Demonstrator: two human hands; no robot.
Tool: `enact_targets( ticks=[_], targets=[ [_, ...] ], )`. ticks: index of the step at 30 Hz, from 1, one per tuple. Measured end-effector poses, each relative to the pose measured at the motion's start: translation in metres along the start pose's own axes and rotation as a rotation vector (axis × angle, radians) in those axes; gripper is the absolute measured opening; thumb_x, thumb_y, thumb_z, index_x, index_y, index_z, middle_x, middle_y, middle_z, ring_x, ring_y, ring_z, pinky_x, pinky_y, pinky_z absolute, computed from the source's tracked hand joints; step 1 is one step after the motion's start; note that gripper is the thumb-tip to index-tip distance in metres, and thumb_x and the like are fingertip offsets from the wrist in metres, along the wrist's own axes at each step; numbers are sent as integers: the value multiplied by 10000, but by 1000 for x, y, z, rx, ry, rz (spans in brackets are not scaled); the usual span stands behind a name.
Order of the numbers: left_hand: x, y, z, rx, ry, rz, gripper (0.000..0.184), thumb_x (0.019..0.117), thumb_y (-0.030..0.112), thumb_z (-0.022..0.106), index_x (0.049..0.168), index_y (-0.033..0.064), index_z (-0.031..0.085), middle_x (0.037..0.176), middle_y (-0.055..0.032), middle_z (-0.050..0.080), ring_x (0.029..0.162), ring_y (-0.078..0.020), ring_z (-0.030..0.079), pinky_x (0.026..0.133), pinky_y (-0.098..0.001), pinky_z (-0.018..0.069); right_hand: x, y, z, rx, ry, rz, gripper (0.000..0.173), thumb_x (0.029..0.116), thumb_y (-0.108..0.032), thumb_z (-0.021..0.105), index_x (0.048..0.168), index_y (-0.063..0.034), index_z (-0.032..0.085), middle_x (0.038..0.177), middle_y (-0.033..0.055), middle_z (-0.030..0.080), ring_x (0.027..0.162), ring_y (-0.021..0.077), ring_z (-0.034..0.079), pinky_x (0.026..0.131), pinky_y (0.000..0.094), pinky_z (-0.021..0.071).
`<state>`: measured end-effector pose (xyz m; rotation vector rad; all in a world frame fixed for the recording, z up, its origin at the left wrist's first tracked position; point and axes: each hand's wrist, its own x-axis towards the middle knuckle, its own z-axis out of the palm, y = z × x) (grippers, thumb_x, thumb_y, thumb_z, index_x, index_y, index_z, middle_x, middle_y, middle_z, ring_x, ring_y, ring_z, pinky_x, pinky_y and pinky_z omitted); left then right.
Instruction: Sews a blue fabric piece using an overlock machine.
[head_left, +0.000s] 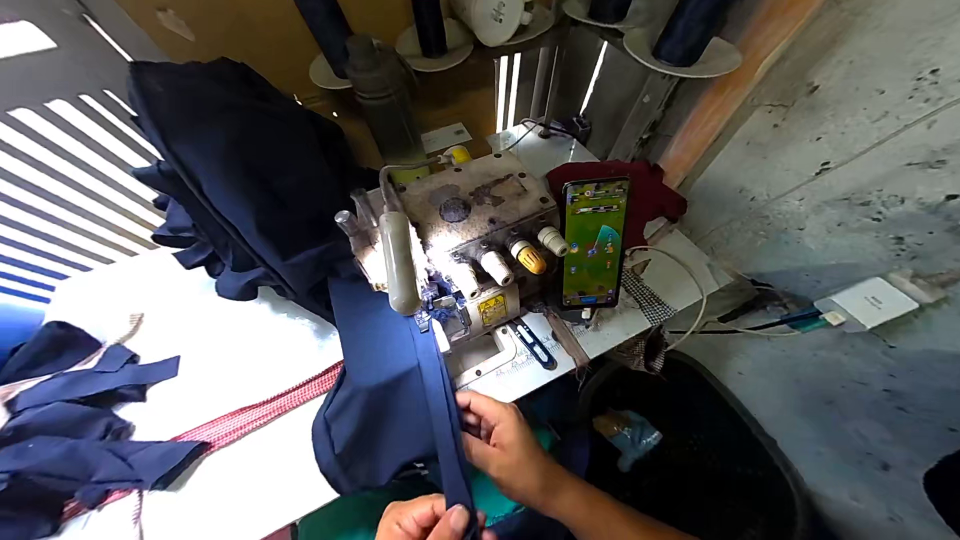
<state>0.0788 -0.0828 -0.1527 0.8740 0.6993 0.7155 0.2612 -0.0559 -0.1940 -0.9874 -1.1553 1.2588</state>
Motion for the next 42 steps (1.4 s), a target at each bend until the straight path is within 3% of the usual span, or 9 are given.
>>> enact_targets(
  ticks=[3, 5, 8, 13, 23, 32, 36, 38, 42],
  targets=[
    [2, -24, -2, 213, 205, 4, 192, 990, 112, 643, 871, 65, 786, 821, -53, 770, 713, -98, 722, 681, -273, 611, -28, 3, 9, -4, 40, 63, 234, 975, 14, 573, 1192, 43, 657, 1021, 79, 747, 896, 96, 726, 817, 282, 620],
    [2, -36, -4, 275, 287, 1, 171, 963, 89, 667, 835, 66, 779, 748, -20, 734, 653, -59, 666, 642, -238, 573, -44, 5, 9, -5, 77, 129, 245, 989, -1, 573, 1224, 22, 641, 1010, 65, 747, 831, 93, 723, 738, 270, 623],
    [-1, -46, -5, 305, 320, 15, 121, 922, 97, 724, 823, 57, 781, 735, -23, 731, 658, -61, 676, 654, -237, 586, -64, 6, 11, 7, 122, 169, 260, 991, -2, 594, 1251, 17, 604, 1006, 63, 764, 833, 104, 736, 734, 269, 625],
    [-3, -47, -4, 415, 320, 80, 189, 883, 204, 789, 734, 93, 757, 643, 20, 679, 570, -17, 608, 554, -191, 518, -73, 3, 10, -15, 193, 184, 101, 956, -21, 655, 1028, 22, 713, 846, 42, 747, 715, 63, 706, 680, 216, 611],
    [-6, -43, -5, 398, 253, 108, 192, 905, 202, 781, 764, 78, 743, 660, 15, 688, 569, -11, 613, 549, -173, 522, -76, -6, 3, -48, 65, 155, 164, 1003, -42, 577, 1021, 21, 728, 869, 29, 728, 724, 43, 675, 671, 193, 590],
    [-5, -41, -1, 520, 306, 143, 209, 873, 225, 811, 733, 89, 738, 622, 29, 677, 529, -10, 611, 507, -175, 525, -74, -7, -6, -100, -40, 48, 250, 994, -41, 489, 982, 30, 729, 1005, 69, 742, 943, 54, 686, 826, 212, 570],
    [-4, -44, -1, 502, 310, 154, 203, 868, 242, 806, 734, 107, 736, 637, 46, 677, 555, 3, 617, 535, -166, 533, -72, -10, 2, -44, 33, 63, 236, 1010, -212, 646, 950, 1, 727, 912, 40, 730, 813, 43, 687, 730, 207, 594],
    [-3, -46, 0, 485, 315, 137, 172, 855, 222, 805, 741, 104, 753, 654, 38, 695, 575, -6, 637, 554, -174, 549, -71, -10, 8, -43, 115, 119, 188, 963, -194, 714, 906, -17, 738, 830, 24, 722, 731, 42, 676, 663, 197, 584],
    [-3, -44, -2, 564, 297, 124, 168, 835, 230, 828, 749, 101, 762, 661, 34, 707, 578, -14, 652, 564, -186, 565, -70, -10, 10, -158, 171, 111, 205, 958, -195, 711, 822, -47, 748, 750, -13, 710, 683, 0, 651, 624, 161, 552]
  ],
)
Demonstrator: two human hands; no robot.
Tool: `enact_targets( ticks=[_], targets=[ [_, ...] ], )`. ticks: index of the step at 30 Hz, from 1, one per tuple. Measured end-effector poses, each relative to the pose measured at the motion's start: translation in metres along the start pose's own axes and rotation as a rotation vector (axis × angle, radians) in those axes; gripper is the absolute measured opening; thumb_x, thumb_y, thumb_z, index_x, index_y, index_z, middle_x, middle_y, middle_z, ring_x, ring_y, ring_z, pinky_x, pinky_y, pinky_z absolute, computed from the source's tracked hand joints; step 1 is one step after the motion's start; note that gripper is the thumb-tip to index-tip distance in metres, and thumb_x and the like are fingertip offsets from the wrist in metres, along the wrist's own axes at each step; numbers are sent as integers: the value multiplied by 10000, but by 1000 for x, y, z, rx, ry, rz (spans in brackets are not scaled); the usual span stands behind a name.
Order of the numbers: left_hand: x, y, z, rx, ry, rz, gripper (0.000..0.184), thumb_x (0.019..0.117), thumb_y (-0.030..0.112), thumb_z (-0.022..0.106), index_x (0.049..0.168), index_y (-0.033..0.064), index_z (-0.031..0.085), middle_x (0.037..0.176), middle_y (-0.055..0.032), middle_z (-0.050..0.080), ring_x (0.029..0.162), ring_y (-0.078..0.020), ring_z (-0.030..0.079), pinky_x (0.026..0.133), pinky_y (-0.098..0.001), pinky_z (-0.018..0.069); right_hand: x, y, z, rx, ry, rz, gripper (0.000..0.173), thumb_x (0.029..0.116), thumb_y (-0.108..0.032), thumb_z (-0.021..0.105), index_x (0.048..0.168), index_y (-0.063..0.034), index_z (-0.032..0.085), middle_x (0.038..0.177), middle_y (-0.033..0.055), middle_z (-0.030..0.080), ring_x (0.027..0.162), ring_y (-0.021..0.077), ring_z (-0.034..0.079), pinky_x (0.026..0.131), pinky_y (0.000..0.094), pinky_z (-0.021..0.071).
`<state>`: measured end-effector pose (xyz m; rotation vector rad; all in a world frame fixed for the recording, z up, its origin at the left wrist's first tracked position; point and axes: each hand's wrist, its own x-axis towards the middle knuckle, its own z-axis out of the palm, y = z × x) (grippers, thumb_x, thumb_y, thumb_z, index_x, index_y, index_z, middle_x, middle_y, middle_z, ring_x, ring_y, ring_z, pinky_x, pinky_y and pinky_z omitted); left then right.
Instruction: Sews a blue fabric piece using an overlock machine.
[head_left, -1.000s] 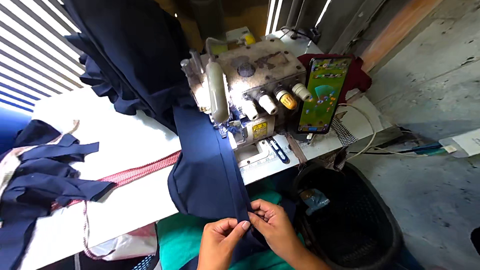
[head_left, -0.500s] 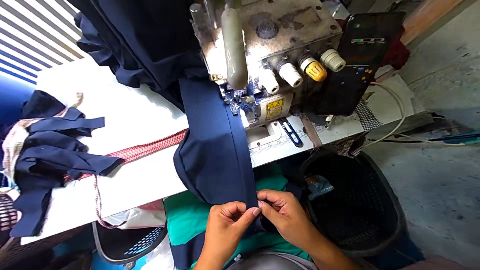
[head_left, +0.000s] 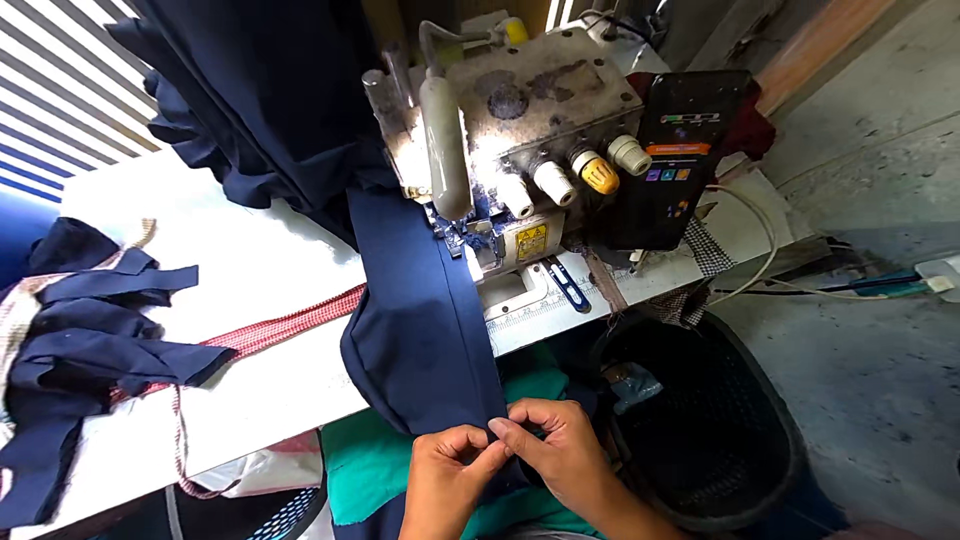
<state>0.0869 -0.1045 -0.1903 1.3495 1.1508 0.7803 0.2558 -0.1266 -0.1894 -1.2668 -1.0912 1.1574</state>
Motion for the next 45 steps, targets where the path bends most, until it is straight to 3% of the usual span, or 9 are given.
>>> enact_targets(
  ticks=[3, 6, 9, 11, 15, 24, 30, 39, 45],
  targets=[
    [8, 18, -23, 286, -81, 195, 187, 901, 316, 772, 862, 135, 794, 789, 71, 764, 719, -14, 729, 686, -222, 639, 1, 2, -5, -43, -2, -62, 219, 967, -197, 700, 815, -47, 748, 769, -8, 719, 722, 2, 661, 663, 168, 557],
    [27, 54, -46, 345, 51, 463, 191, 987, 290, 691, 1016, 122, 777, 1015, 21, 775, 946, -87, 738, 841, -291, 634, 0, -1, -8, -16, -26, -100, 220, 970, -196, 707, 819, -38, 722, 789, 4, 708, 734, 13, 653, 664, 171, 553],
    [57, 73, -49, 561, 126, 645, 317, 1019, 355, 632, 1199, 114, 729, 1309, -73, 685, 1281, -208, 609, 1091, -421, 501, -4, -9, -10, 40, -44, -153, 197, 977, -173, 696, 841, -30, 702, 813, 18, 701, 766, 35, 663, 683, 186, 566],
    [76, 65, -45, 723, 159, 669, 404, 1017, 399, 624, 1283, 104, 702, 1388, -105, 640, 1361, -253, 552, 1162, -513, 423, -6, -12, -13, 42, -49, -174, 197, 988, -183, 685, 852, -41, 690, 831, 15, 700, 795, 35, 669, 703, 186, 571],
    [91, 57, -40, 845, 182, 679, 404, 1026, 396, 601, 1281, 105, 714, 1346, -76, 679, 1350, -262, 570, 1168, -548, 408, -2, -4, -19, 61, -44, -134, 194, 983, -177, 688, 846, -40, 689, 831, 13, 695, 779, 29, 658, 684, 172, 557],
    [133, 74, -61, 844, 127, 640, 343, 1020, 330, 611, 1268, 127, 734, 1401, -13, 652, 1384, -197, 540, 1194, -493, 401, 46, -8, -14, 19, -10, -166, 183, 980, -159, 685, 843, -38, 690, 834, 19, 698, 791, 41, 666, 693, 177, 563],
    [165, 89, -73, 838, 131, 654, 334, 985, 303, 634, 1233, 103, 736, 1320, -40, 692, 1333, -185, 582, 1177, -450, 416, 78, -16, -8, -20, 12, -184, 158, 966, -116, 683, 841, -20, 695, 834, 29, 700, 766, 36, 660, 671, 169, 557],
    [203, 103, -87, 831, 120, 734, 290, 971, 279, 641, 1067, 29, 753, 1177, -145, 717, 1173, -218, 661, 1004, -365, 516, 114, -31, 7, -81, 97, -178, 133, 946, -108, 688, 838, -32, 701, 712, -20, 643, 590, -18, 557, 520, 128, 459],
    [214, 104, -100, 814, 97, 725, 307, 972, 308, 628, 1040, 35, 752, 1135, -123, 729, 1069, -166, 686, 921, -355, 537, 112, -16, -3, -189, 89, -274, 127, 946, -127, 696, 871, -34, 738, 850, 19, 725, 736, 21, 663, 650, 167, 558]
  ],
)
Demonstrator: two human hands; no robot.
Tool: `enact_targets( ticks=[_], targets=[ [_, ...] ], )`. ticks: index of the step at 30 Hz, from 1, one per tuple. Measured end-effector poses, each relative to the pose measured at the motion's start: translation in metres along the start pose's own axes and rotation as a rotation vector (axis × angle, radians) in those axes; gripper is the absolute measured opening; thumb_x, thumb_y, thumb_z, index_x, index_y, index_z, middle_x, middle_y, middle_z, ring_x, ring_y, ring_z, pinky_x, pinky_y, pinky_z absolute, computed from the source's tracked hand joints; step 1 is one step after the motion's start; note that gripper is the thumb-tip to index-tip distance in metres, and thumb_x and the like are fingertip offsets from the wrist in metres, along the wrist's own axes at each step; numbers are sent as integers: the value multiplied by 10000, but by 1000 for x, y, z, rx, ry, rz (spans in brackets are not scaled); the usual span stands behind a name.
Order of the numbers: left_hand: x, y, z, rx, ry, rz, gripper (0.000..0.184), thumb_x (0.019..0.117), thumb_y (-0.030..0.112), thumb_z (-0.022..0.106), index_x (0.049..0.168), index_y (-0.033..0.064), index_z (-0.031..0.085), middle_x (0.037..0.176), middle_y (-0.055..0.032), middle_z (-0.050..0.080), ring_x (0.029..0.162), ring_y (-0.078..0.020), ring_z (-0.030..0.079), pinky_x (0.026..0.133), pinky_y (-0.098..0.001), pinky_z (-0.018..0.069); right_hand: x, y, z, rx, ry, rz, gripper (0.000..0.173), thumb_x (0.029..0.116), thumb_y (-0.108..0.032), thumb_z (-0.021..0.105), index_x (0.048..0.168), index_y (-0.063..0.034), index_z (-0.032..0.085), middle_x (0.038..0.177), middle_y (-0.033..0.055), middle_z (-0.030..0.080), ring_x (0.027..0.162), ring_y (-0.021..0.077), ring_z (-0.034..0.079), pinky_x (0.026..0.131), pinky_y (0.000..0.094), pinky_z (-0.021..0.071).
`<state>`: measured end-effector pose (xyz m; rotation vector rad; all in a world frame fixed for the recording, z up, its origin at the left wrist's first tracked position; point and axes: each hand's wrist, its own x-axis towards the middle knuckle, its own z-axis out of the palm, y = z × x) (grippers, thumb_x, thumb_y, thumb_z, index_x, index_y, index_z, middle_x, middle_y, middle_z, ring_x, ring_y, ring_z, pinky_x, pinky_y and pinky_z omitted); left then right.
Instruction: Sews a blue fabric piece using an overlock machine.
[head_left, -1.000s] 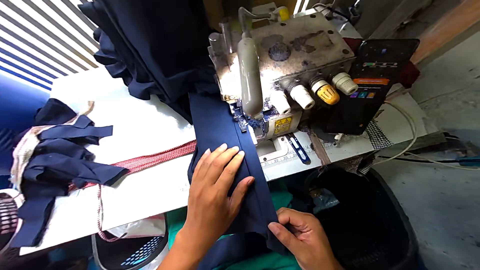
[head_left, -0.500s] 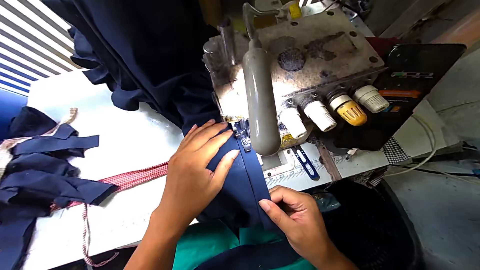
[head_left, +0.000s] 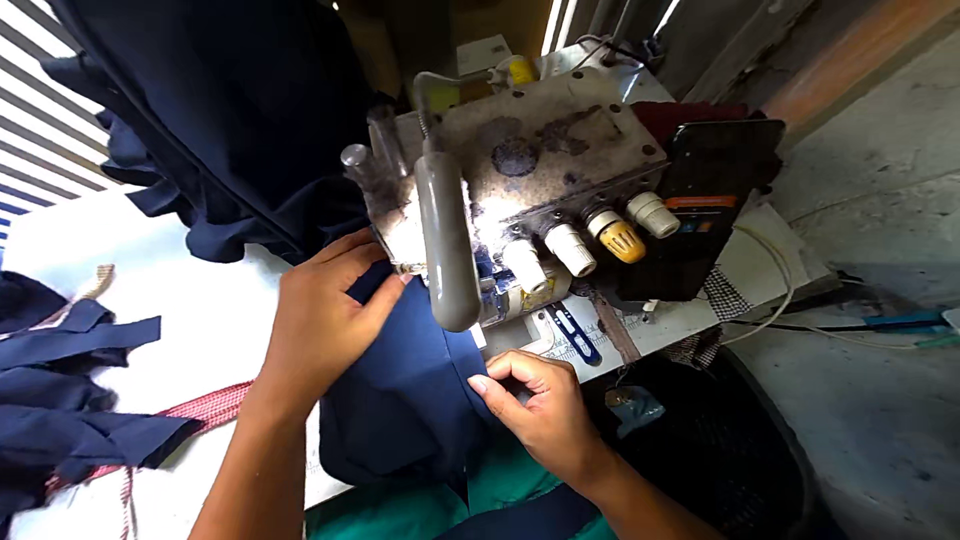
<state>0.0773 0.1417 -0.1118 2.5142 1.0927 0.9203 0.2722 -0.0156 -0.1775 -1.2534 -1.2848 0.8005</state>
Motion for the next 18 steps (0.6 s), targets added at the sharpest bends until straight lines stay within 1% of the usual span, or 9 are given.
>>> enact_targets(
  ticks=[2, 4, 5, 7, 9, 11, 13, 16, 18],
  targets=[
    [7, -10, -13, -50, 21, -62, 269, 994, 294, 623, 1049, 64, 751, 1038, -47, 748, 937, -62, 698, 851, -293, 571, -5, 4, -24, -111, 2, -42, 136, 977, -137, 664, 985, -43, 762, 959, 20, 754, 834, 46, 705, 736, 207, 607],
    [18, -14, -26, -136, 101, -162, 262, 1029, 266, 609, 1133, 52, 717, 983, -32, 724, 795, -14, 663, 751, -240, 578, -11, 6, -54, -263, 133, -50, 231, 1001, -151, 617, 1159, -20, 724, 940, 14, 743, 781, 50, 705, 687, 232, 623],
    [26, -15, -31, -131, 137, -211, 291, 1036, 288, 610, 1199, 62, 694, 1045, -51, 721, 806, -40, 685, 752, -266, 600, -13, 7, -68, -346, 216, -47, 308, 1015, -166, 595, 1262, -3, 680, 898, 12, 728, 729, 48, 683, 641, 237, 609],
    [41, -19, -32, -37, 105, -251, 427, 1009, 302, 642, 1355, 54, 618, 1292, -165, 647, 948, -224, 701, 810, -427, 596, -14, 7, -92, -500, 356, -48, 436, 1038, -205, 572, 1417, 10, 580, 792, -2, 689, 611, 21, 612, 549, 209, 552],
    [53, -24, -22, 36, -9, -243, 496, 945, 193, 729, 1371, -21, 591, 1315, -290, 587, 1077, -430, 646, 894, -635, 524, -14, 11, -105, -636, 412, -38, 522, 1042, -243, 565, 1496, 7, 500, 719, -19, 633, 541, 9, 526, 500, 190, 480],
    [61, -28, -12, 113, -36, -231, 272, 925, 106, 747, 1153, -35, 704, 1134, -290, 650, 1023, -485, 640, 861, -709, 484, -14, 15, -111, -751, 405, 0, 581, 1034, -302, 570, 1530, -16, 468, 697, -28, 617, 512, 33, 499, 480, 225, 463],
    [64, -33, -19, 201, 26, -221, 193, 956, 158, 717, 1029, -20, 729, 1029, -270, 677, 953, -490, 655, 808, -727, 484, -15, 18, -113, -779, 430, -23, 571, 1025, -322, 585, 1499, -13, 510, 730, -21, 649, 530, 36, 521, 489, 229, 477],
    [60, -47, -45, 226, 228, -254, 436, 1026, 368, 606, 1131, -51, 665, 1102, -305, 650, 1041, -487, 634, 888, -708, 472, -10, 13, -126, -761, 542, -117, 467, 1027, -264, 578, 1391, 28, 600, 952, 76, 696, 763, 85, 630, 660, 229, 555],
    [63, -66, -58, 213, 376, -328, 529, 1022, 508, 568, 1216, 22, 645, 1109, -252, 667, 1020, -391, 662, 877, -630, 515, 2, 10, -140, -728, 625, -139, 433, 1020, -252, 582, 1344, 31, 630, 1112, 157, 668, 957, 159, 652, 798, 275, 570]
  ],
)
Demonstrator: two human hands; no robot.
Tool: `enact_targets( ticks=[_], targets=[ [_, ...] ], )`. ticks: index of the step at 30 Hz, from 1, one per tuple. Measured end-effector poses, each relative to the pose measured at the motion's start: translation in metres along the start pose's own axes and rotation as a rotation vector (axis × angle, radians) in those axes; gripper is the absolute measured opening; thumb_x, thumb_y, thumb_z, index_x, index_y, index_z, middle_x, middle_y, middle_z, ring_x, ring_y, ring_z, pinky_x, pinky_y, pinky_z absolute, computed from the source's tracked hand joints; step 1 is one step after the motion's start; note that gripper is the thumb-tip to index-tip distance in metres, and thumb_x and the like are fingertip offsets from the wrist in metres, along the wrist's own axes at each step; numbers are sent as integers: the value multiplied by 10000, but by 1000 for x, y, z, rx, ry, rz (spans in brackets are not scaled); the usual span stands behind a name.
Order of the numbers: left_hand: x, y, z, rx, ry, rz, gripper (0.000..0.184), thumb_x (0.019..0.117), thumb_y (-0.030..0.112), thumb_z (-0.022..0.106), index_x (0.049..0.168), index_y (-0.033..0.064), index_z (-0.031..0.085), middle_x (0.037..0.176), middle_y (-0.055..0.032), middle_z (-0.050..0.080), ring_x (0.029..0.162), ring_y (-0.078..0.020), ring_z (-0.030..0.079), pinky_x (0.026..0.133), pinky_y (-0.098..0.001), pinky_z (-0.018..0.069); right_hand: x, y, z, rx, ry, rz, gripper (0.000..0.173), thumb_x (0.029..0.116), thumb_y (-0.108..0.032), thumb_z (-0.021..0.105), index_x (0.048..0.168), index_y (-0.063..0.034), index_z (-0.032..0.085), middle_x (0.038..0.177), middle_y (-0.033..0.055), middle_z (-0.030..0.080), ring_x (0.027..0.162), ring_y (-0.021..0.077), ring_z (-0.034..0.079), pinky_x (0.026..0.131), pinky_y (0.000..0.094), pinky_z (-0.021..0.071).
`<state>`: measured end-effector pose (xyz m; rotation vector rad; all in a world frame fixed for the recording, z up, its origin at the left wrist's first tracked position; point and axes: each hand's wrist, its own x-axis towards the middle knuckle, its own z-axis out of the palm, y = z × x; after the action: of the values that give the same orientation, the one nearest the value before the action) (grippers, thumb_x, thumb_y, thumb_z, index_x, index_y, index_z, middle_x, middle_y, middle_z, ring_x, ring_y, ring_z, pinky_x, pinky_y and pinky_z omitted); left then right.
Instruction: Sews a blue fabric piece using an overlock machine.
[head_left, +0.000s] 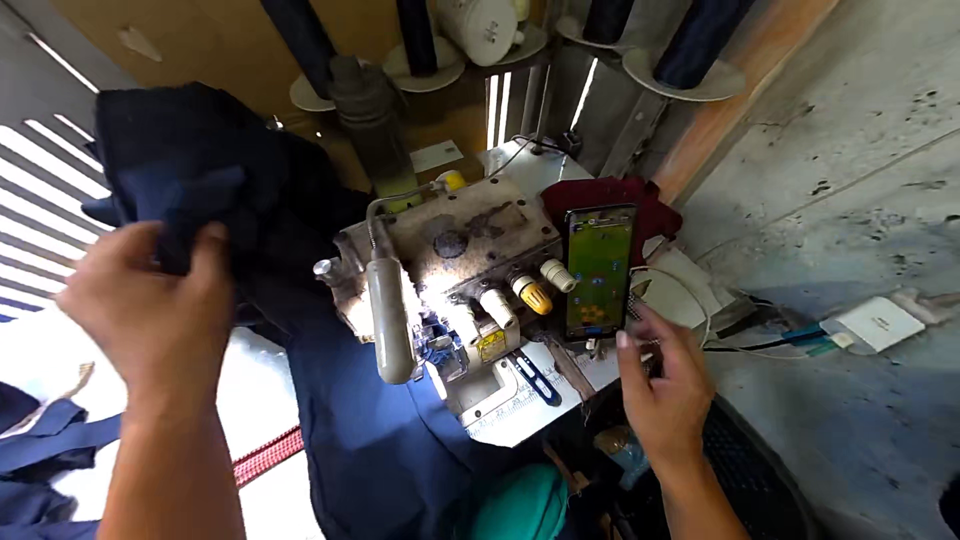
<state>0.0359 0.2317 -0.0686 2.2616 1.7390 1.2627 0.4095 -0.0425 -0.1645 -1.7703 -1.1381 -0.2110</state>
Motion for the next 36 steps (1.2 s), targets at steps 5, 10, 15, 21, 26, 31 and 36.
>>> enact_targets(
  ticks=[5, 10, 15, 21, 26, 31, 36],
  targets=[
    [7, 33, -1, -74, -137, 5, 595, 1015, 369, 598, 1497, 55, 444, 1433, -286, 514, 1123, -412, 650, 943, -610, 526, 40, 3, 19, 259, -73, 169, 598, 983, -318, 647, 1486, -34, 492, 1305, 145, 633, 1117, 150, 665, 925, 305, 583],
    [-77, 34, -9, -174, -151, 16, 643, 991, 345, 648, 1544, 109, 421, 1551, -203, 429, 1215, -309, 630, 920, -474, 589, 52, -8, 33, 295, -62, 229, 681, 931, -344, 713, 1513, -94, 462, 1310, 99, 630, 1101, 120, 668, 910, 305, 589],
    [-184, 4, -12, -346, -122, -296, 603, 1004, 265, 629, 1463, -71, 428, 1465, -245, 486, 1089, -133, 649, 837, -272, 578, 55, -7, 39, 261, -41, 247, 684, 901, -354, 751, 1490, -116, 497, 1313, 97, 634, 1126, 131, 664, 941, 336, 584],
    [-249, -6, -16, -614, -259, -235, 603, 1118, 444, 316, 1472, -22, 460, 1237, -36, 702, 1121, -56, 664, 999, -273, 540, 52, -7, 32, 320, -56, 208, 622, 969, -345, 669, 1495, -72, 481, 1282, 99, 650, 1068, 116, 679, 868, 277, 594],
    [-251, -5, -20, -664, -420, -185, 547, 1070, 370, 488, 1479, 6, 476, 1100, -11, 740, 958, -46, 703, 865, -241, 591, 38, 0, 33, 349, -64, 200, 637, 979, -295, 650, 1508, -3, 448, 1349, 142, 622, 1155, 126, 655, 947, 269, 571],
    [-257, -13, -22, -1014, -235, -298, 560, 950, 142, 695, 1466, 105, 482, 1068, 42, 744, 908, -67, 719, 822, -231, 606, 42, -5, 32, 333, -66, 210, 633, 970, -303, 661, 1506, -35, 457, 1276, 111, 651, 1083, 107, 674, 892, 265, 586],
    [-258, -16, -20, -1047, -127, -332, 507, 948, 126, 702, 1425, 136, 531, 976, 72, 731, 831, -42, 700, 766, -212, 601, 57, -13, 36, 250, -52, 248, 688, 921, -391, 710, 1494, -85, 484, 1290, 124, 647, 1113, 140, 667, 937, 342, 571]
  ],
)
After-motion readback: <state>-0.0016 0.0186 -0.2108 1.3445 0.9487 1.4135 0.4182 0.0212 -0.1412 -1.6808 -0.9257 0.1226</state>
